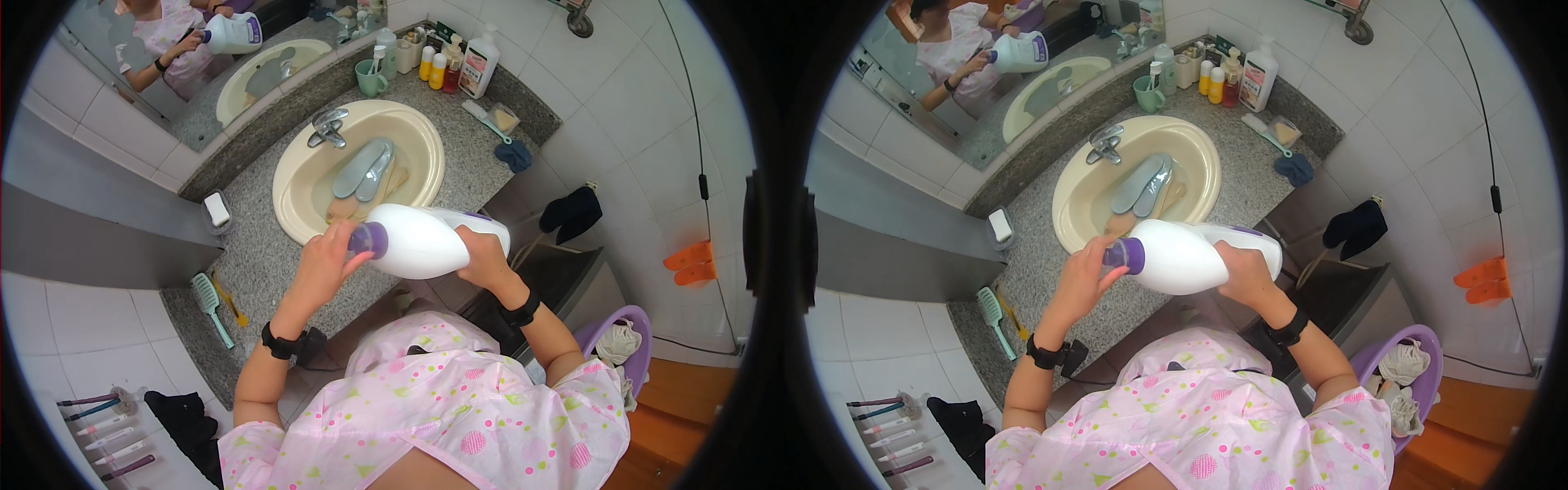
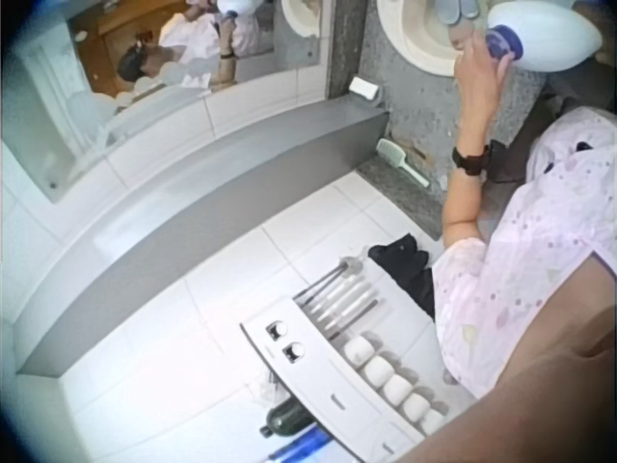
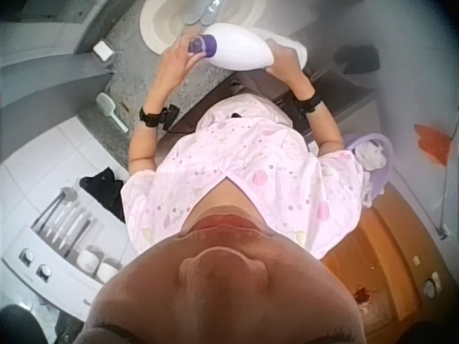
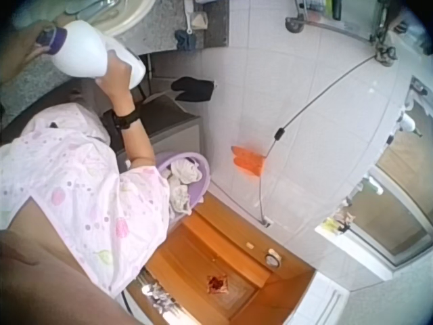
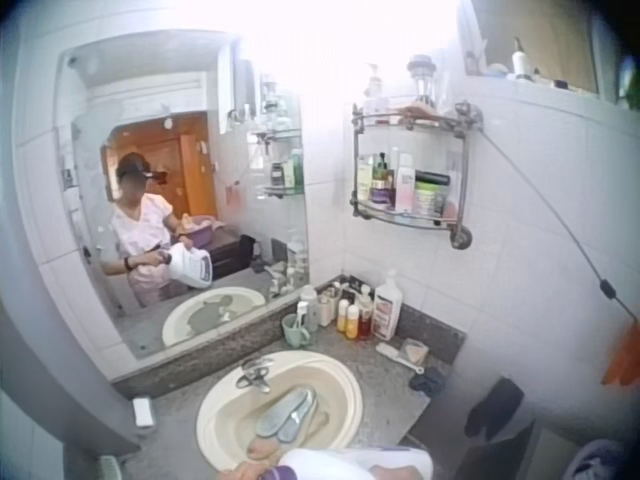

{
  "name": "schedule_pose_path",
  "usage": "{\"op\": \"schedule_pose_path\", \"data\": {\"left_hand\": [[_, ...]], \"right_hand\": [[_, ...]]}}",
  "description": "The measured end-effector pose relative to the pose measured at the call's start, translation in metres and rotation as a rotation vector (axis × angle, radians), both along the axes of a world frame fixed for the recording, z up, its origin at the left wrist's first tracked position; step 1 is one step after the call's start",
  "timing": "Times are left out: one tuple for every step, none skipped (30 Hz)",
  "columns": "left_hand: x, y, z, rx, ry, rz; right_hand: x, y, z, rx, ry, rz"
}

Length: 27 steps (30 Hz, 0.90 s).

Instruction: The person washes shoe insoles in a sink by rinsing them, applying liquid detergent from a bottle, and scrubbing them with a brush.

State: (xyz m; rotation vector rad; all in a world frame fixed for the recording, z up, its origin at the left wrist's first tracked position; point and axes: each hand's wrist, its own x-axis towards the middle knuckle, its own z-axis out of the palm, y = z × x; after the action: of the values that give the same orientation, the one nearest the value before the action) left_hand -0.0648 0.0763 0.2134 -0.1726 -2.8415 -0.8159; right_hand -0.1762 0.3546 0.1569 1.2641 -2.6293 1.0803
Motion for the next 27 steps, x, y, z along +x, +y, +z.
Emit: {"op": "schedule_pose_path", "data": {"left_hand": [[-0.003, 0.005, 0.002, 0.065, -0.184, 0.142], [-0.007, 0.008, 0.003, 0.130, -0.368, 0.285], [-0.012, 0.009, 0.004, 0.129, -0.369, 0.286], [-0.017, 0.009, 0.005, 0.090, -0.410, 0.329], [-0.020, 0.009, 0.005, 0.050, -0.451, 0.372], [-0.019, 0.010, 0.001, 0.049, -0.452, 0.372], [-0.016, 0.010, -0.006, 0.119, -0.162, 0.282], [-0.014, 0.010, -0.010, 0.187, 0.127, 0.189], [-0.015, 0.010, -0.008, 0.188, 0.127, 0.187], [-0.015, 0.008, -0.005, 0.244, 0.104, 0.153], [-0.016, 0.007, -0.005, 0.273, 0.092, 0.136], [-0.017, 0.007, -0.004, 0.301, 0.080, 0.121], [-0.019, 0.006, -0.004, 0.328, -0.007, 0.185], [-0.021, 0.005, -0.004, 0.355, -0.095, 0.248], [-0.024, 0.005, -0.002, 0.354, -0.095, 0.250], [-0.027, 0.007, 0.000, 0.305, -0.129, 0.291], [-0.029, 0.007, 0.002, 0.256, -0.164, 0.330], [-0.031, 0.006, 0.000, 0.255, -0.163, 0.330], [-0.034, 0.005, -0.003, 0.250, -0.121, 0.291], [-0.035, 0.005, -0.004, 0.244, -0.078, 0.251], [-0.036, 0.006, -0.002, 0.244, -0.078, 0.248], [-0.037, 0.007, 0.001, 0.285, -0.122, 0.247], [-0.038, 0.008, 0.002, 0.327, -0.166, 0.246], [-0.038, 0.007, 0.002, 0.326, -0.168, 0.244], [-0.037, 0.003, 0.001, 0.358, -0.147, 0.179], [-0.036, 0.000, 0.001, 0.391, -0.126, 0.115], [-0.037, -0.002, 0.004, 0.391, -0.128, 0.112]], "right_hand": [[0.001, -0.002, 0.003, -0.005, -0.002, 0.003], [0.001, -0.004, 0.005, -0.010, -0.004, 0.006], [0.001, -0.005, 0.007, -0.011, -0.005, 0.006], [0.001, -0.006, 0.009, 0.020, -0.020, -0.009], [0.001, -0.006, 0.010, 0.050, -0.035, -0.023], [-0.002, -0.006, 0.011, 0.049, -0.036, -0.024], [-0.005, -0.005, 0.012, 0.033, -0.047, -0.039], [-0.008, -0.004, 0.013, 0.017, -0.058, -0.055], [-0.010, -0.002, 0.014, 0.017, -0.057, -0.057], [-0.011, -0.001, 0.016, 0.015, -0.076, -0.077], [-0.013, -0.001, 0.016, 0.013, -0.094, -0.096], [-0.013, 0.000, 0.014, 0.013, -0.096, -0.095], [-0.012, -0.001, 0.012, 0.000, -0.068, -0.099], [-0.011, 0.000, 0.010, -0.013, -0.041, -0.104], [-0.012, -0.001, 0.010, -0.014, -0.042, -0.102], [-0.013, 0.000, 0.010, 0.005, -0.067, -0.110], [-0.014, 0.000, 0.010, 0.023, -0.092, -0.118], [-0.014, 0.000, 0.010, 0.022, -0.092, -0.118], [-0.013, -0.001, 0.011, -0.009, -0.069, -0.102], [-0.013, -0.001, 0.011, -0.040, -0.047, -0.085], [-0.013, -0.001, 0.011, -0.040, -0.047, -0.088], [-0.012, 0.000, 0.010, -0.044, -0.050, -0.088], [-0.012, 0.001, 0.010, -0.047, -0.053, -0.088], [-0.011, 0.001, 0.010, -0.047, -0.054, -0.091], [-0.010, 0.002, 0.011, -0.040, -0.049, -0.089], [-0.010, 0.003, 0.011, -0.032, -0.044, -0.087], [-0.012, 0.004, 0.010, -0.032, -0.045, -0.090]]}}
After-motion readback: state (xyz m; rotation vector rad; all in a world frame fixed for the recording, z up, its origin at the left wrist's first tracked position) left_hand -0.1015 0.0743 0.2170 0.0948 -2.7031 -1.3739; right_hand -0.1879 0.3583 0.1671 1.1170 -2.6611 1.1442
